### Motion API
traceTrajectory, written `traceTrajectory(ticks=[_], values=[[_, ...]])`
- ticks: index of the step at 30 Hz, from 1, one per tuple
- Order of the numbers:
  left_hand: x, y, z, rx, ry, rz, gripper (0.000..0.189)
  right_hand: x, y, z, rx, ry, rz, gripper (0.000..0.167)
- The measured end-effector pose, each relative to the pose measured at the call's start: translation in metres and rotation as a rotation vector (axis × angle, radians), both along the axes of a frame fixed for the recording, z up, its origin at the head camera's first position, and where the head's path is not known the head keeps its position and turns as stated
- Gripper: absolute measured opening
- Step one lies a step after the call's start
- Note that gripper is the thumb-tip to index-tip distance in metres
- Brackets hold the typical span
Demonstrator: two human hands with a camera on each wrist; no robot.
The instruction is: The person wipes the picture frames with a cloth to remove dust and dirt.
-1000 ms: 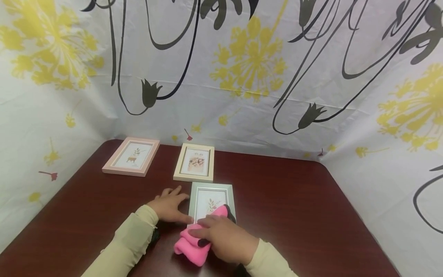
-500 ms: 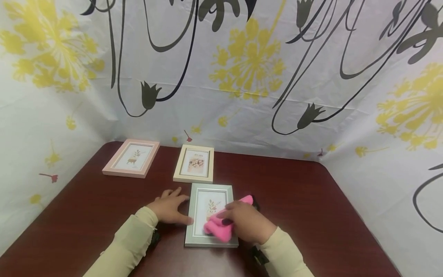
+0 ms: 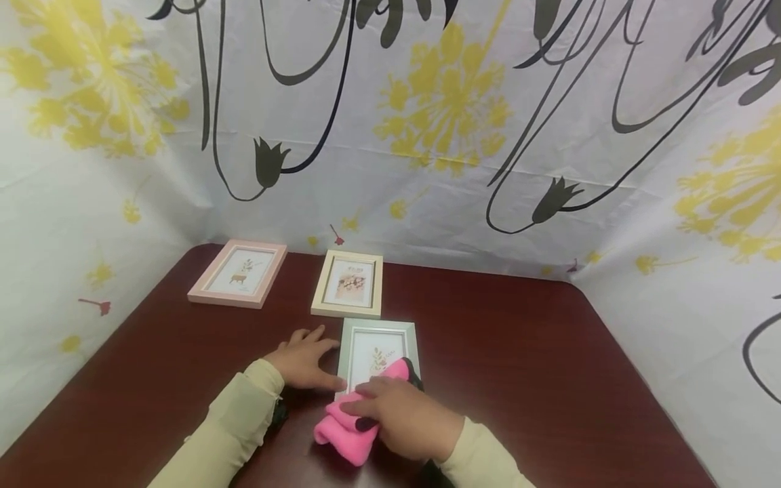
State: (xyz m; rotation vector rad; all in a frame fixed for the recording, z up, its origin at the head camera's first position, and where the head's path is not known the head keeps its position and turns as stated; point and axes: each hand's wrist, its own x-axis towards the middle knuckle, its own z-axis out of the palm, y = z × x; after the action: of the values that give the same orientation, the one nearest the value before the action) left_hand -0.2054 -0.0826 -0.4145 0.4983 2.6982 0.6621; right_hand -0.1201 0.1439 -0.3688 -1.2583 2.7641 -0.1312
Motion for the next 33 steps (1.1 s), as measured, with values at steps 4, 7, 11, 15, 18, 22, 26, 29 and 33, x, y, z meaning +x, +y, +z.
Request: traceTrajectory(ticks=[4, 7, 11, 15, 18, 22, 26, 29, 33], values=[[-0.007, 0.002, 0.004, 0.015, -0.004, -0.021, 0.088, -0.009, 0.015, 0.010, -0.029, -0.036, -0.055, 0.056], [-0.012, 0.003, 0.007, 0.019, 0.004, -0.024, 0.087, -0.015, 0.025, 0.016, -0.035, -0.009, -0.113, 0.044], [-0.015, 0.006, 0.009, 0.014, 0.020, -0.029, 0.088, -0.014, 0.026, 0.018, -0.020, -0.014, -0.201, 0.041], [-0.014, 0.008, 0.009, -0.006, 0.028, -0.038, 0.090, -0.003, 0.009, 0.010, 0.013, 0.002, -0.127, 0.056], [-0.014, 0.009, 0.009, -0.016, 0.035, -0.027, 0.089, 0.005, -0.005, 0.002, 0.037, 0.119, 0.003, 0.062], [-0.014, 0.009, 0.010, -0.012, 0.040, -0.027, 0.088, 0.005, -0.008, 0.001, 0.044, 0.173, 0.060, 0.059], [-0.014, 0.008, 0.010, -0.002, 0.028, -0.036, 0.088, -0.003, 0.005, 0.010, 0.019, 0.030, 0.040, 0.060], [-0.012, 0.005, 0.007, 0.013, 0.016, -0.023, 0.088, -0.011, 0.018, 0.014, -0.025, -0.033, 0.029, 0.056], [-0.006, -0.002, -0.002, 0.019, 0.000, 0.002, 0.088, -0.024, 0.035, 0.008, -0.105, -0.047, -0.009, 0.045]])
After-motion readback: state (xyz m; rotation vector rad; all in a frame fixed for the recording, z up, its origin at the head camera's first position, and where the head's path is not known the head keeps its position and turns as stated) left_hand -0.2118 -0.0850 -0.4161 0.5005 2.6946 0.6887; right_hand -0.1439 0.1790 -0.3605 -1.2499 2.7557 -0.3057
